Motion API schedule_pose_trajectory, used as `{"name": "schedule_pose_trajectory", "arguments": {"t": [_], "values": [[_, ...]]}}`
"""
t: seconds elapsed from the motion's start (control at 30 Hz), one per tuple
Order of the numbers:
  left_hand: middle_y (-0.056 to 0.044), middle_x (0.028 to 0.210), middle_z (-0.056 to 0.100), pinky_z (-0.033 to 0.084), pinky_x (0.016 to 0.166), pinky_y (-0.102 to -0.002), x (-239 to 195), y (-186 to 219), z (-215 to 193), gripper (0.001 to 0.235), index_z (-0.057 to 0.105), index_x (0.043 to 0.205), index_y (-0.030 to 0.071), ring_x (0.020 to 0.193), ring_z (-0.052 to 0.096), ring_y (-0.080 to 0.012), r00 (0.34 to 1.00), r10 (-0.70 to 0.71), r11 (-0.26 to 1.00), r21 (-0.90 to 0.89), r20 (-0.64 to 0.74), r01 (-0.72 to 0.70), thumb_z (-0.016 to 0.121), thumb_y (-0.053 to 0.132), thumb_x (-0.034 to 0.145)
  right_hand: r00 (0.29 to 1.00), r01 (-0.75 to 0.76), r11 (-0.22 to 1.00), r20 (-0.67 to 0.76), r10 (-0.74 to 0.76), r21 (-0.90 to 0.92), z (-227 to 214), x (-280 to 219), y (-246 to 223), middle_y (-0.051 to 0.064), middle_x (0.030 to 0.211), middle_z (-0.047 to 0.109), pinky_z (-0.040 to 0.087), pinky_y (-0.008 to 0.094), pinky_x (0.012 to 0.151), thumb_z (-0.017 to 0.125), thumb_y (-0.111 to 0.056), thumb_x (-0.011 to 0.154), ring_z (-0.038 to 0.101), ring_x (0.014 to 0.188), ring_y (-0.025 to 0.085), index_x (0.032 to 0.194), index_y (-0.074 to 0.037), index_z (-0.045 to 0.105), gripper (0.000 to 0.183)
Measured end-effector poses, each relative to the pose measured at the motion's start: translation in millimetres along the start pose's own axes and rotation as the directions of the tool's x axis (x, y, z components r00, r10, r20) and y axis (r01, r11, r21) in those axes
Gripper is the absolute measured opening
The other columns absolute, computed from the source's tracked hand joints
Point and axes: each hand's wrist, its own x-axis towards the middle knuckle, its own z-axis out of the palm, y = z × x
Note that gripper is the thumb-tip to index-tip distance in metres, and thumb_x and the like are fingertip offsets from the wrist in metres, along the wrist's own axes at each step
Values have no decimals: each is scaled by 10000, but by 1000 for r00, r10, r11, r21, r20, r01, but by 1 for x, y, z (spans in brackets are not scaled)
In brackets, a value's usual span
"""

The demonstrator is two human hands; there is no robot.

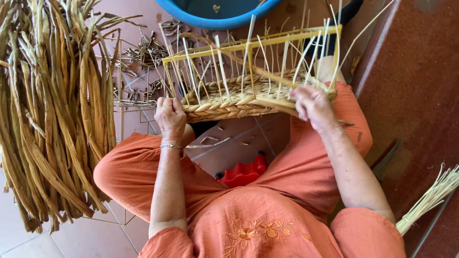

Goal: The person weaves a basket by hand using dried plant strips, interlacing them through a rectangular frame. They repeatedly thread the strips, trim excess with scissors, and adjust the weave to build up the basket's sides.

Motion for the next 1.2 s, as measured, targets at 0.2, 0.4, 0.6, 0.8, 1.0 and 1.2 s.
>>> {"name": "schedule_pose_trajectory", "arguments": {"t": [0.2, 0.4, 0.6, 0.8, 1.0, 1.2], "values": [[-150, 897, 605, 513, 697, -466, 12, -4, 9, 175, 639, 882, 27, 779, 621, -351, 999, 16, 994, -109, -30, -19, 651, 135, 1019, 986, 164, 706, -105, -126, 690, -44, -11, 22, 38, 842, 689, 397, 274, 575, 573, -260, 1130, 447, 583, 108, 973, -116, 666, 233], [-148, 944, 615, 523, 721, -448, 24, 12, -5, 111, 624, 1036, 13, 810, 629, -322, 999, 27, 986, -162, -22, -31, 654, 119, 1027, 927, 359, 625, -342, -154, 693, -101, -32, 1, 75, 1010, 725, 452, 283, 673, 601, -279, 1185, 554, 697, 130, 1188, -130, 676, 167], [-160, 1080, 609, 562, 748, -394, 34, 67, -26, 309, 584, 1243, -18, 849, 611, -268, 993, 64, 977, -198, -99, -83, 702, 26, 961, 852, -52, 825, -455, -257, -562, -69, -56, -43, 85, 955, 762, 553, 335, 715, 771, -336, 985, 694, 748, 165, 1107, -165, 740, 213], [-137, 1137, 667, 563, 867, -406, 21, 152, 7, 244, 665, 1154, 52, 1037, 656, -319, 866, 489, 782, -493, 105, -382, 683, -25, 923, 656, 366, 5, 254, -711, -931, 4, -45, -35, 93, 1028, 732, 555, 373, 829, 891, -175, 836, 660, 959, 238, 1062, -75, 763, 277], [-127, 1079, 659, 502, 929, -423, 27, 178, 39, 359, 691, 1128, 40, 1040, 581, -332, 820, 480, 873, -261, 313, -411, 631, -74, 793, 665, 444, -74, 384, -641, -893, 27, -13, -31, 85, 930, 711, 557, 354, 766, 830, -109, 882, 639, 894, 215, 973, -60, 733, 142], [-81, 1073, 672, 500, 926, -408, 20, 172, 51, 321, 671, 1057, 99, 1033, 589, -326, 812, 496, 856, -328, 308, -399, 650, -45, 772, 497, 504, -218, 487, -718, -836, 16, 3, -34, 92, 954, 704, 616, 370, 804, 684, -48, 1040, 657, 841, 205, 1030, -62, 677, 18]]}}
